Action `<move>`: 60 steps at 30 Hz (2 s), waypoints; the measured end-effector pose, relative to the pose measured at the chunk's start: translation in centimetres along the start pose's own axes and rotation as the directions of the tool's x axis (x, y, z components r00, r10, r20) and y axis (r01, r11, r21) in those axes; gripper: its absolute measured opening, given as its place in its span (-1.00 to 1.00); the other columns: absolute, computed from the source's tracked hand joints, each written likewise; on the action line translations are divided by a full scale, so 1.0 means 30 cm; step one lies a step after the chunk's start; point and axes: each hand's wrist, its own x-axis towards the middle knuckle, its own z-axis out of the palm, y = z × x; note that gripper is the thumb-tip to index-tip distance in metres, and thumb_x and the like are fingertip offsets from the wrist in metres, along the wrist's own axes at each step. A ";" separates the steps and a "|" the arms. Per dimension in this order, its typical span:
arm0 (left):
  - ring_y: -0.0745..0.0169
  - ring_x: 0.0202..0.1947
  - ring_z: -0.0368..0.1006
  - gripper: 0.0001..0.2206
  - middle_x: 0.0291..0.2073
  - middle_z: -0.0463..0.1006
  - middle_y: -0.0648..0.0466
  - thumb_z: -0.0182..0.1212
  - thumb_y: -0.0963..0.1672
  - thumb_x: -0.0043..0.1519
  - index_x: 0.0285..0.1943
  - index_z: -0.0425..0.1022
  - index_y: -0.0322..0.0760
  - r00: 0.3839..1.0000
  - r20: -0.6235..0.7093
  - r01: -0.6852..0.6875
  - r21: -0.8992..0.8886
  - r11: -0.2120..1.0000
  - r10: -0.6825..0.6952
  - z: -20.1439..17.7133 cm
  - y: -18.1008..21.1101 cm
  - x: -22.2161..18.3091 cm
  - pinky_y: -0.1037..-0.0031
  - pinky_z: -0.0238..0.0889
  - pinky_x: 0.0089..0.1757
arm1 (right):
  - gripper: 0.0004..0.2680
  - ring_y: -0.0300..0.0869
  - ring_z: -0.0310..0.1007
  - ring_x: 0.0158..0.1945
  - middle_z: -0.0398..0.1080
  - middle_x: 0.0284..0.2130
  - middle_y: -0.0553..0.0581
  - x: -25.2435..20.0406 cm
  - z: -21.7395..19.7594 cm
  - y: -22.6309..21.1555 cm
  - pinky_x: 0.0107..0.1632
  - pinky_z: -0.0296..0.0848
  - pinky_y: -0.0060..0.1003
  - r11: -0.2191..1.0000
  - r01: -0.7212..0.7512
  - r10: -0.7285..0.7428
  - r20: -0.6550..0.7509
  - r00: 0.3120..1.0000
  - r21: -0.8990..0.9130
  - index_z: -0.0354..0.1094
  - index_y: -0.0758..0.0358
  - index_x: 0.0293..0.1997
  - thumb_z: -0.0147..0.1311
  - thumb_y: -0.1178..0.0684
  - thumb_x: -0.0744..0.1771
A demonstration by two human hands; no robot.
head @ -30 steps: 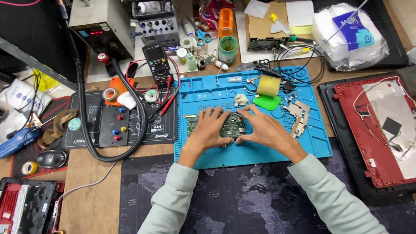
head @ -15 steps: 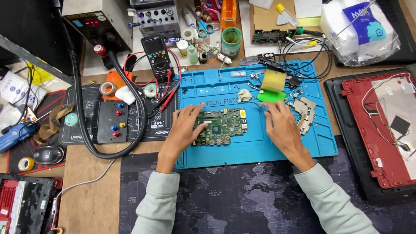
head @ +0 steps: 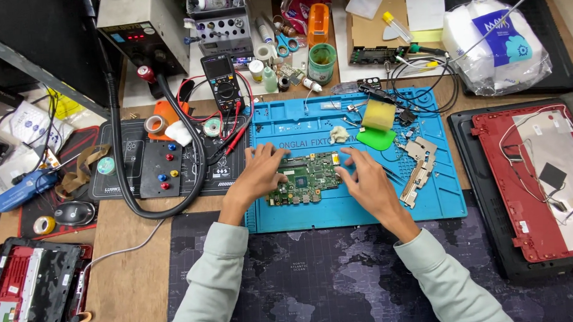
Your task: Repairing a laptop motherboard using a hot air rework station and tweezers
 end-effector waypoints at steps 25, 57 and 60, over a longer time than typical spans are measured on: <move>0.17 -0.38 0.19 -0.81 -0.40 0.19 0.10 0.16 -0.32 0.24 -0.15 0.48 -0.16 0.676 -0.578 -0.138 0.511 0.849 0.458 0.087 0.120 -0.176 0.38 0.18 -0.21 | -0.77 0.12 0.63 -0.06 0.55 -0.07 0.38 -0.057 -0.087 -0.044 -0.06 0.62 -0.01 0.944 -0.046 0.013 0.103 0.995 0.328 0.48 0.27 0.09 -0.05 0.31 0.38; 0.17 -0.04 0.44 -0.69 -0.15 0.53 0.14 0.30 0.06 0.28 0.16 0.58 0.07 0.823 -0.516 -0.129 -0.573 0.809 -0.235 -0.009 -0.017 -0.039 0.33 0.10 0.05 | -0.81 -0.01 0.40 -0.15 0.27 -0.26 0.04 0.533 0.085 0.064 -0.03 0.22 0.01 0.938 0.070 -0.178 -0.297 0.938 -0.339 0.49 0.18 -0.01 0.26 -0.04 0.35; 0.16 -0.04 0.49 -0.75 -0.16 0.59 0.11 0.24 0.01 0.33 0.15 0.59 0.06 0.798 -0.522 -0.139 -0.645 0.751 -0.301 -0.011 -0.035 -0.039 0.37 0.16 0.03 | -0.78 0.05 0.37 -0.11 0.26 -0.23 0.08 0.584 0.147 0.091 -0.02 0.19 0.07 0.905 0.037 -0.203 -0.353 0.913 -0.423 0.50 0.18 -0.05 0.32 -0.06 0.31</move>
